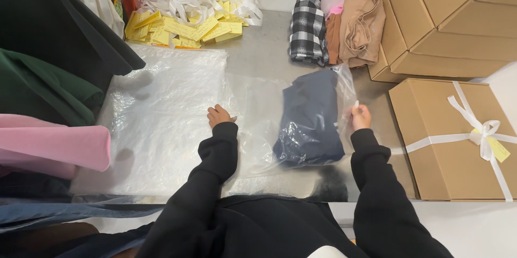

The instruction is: The person unties a white ribbon on a cardboard box, removes a yellow tag, and opens the box to reveal a plastic-wrapped garment. They then remove the garment from the box, place it on the table, and unwrap it from the plastic packaging.

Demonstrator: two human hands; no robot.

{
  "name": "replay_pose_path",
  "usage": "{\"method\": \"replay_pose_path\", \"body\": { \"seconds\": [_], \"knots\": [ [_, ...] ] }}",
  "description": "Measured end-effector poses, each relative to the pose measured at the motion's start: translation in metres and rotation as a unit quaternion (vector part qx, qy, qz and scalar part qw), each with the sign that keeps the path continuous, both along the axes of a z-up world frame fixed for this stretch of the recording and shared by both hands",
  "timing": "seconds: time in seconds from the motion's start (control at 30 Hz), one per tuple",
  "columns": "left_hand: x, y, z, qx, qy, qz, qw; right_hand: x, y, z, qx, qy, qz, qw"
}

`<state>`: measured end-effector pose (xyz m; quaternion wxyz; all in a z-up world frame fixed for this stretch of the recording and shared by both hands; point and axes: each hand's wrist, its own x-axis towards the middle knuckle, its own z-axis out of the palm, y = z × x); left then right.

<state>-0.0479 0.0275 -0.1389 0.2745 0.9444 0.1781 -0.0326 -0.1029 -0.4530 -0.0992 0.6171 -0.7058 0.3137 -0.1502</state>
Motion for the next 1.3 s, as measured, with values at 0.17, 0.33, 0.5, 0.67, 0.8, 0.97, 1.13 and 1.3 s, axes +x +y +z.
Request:
{"method": "replay_pose_path", "body": {
  "seconds": [0.17, 0.33, 0.5, 0.67, 0.8, 0.97, 1.13, 1.3],
  "knots": [
    [-0.016, -0.017, 0.0, 0.029, -0.051, -0.003, 0.998, 0.001, 0.038, 0.069, 0.155, -0.082, 0.094, 0.98],
    [-0.023, -0.022, 0.001, 0.042, -0.074, -0.007, 0.996, -0.001, 0.043, 0.1, 0.279, -0.113, 0.178, 0.937],
    [-0.028, -0.02, -0.002, 0.067, -0.122, 0.001, 0.99, -0.007, 0.025, 0.071, 0.277, -0.021, 0.107, 0.955],
    [-0.008, -0.011, -0.039, 0.08, -0.121, -0.023, 0.989, -0.033, 0.046, 0.099, 0.151, 0.078, 0.112, 0.979],
    [0.001, -0.007, -0.045, 0.076, -0.096, -0.057, 0.991, -0.06, 0.057, 0.121, -0.015, 0.238, 0.167, 0.957],
    [0.022, 0.002, -0.05, 0.011, -0.061, -0.081, 0.995, -0.043, 0.045, 0.077, -0.003, 0.212, 0.162, 0.964],
    [0.031, 0.016, 0.001, -0.148, 0.005, -0.073, 0.986, -0.031, 0.022, 0.031, -0.072, 0.146, 0.152, 0.975],
    [0.038, 0.021, 0.015, -0.755, 0.132, 0.007, 0.643, -0.026, 0.042, 0.02, 0.164, 0.111, 0.067, 0.978]
  ]
}}
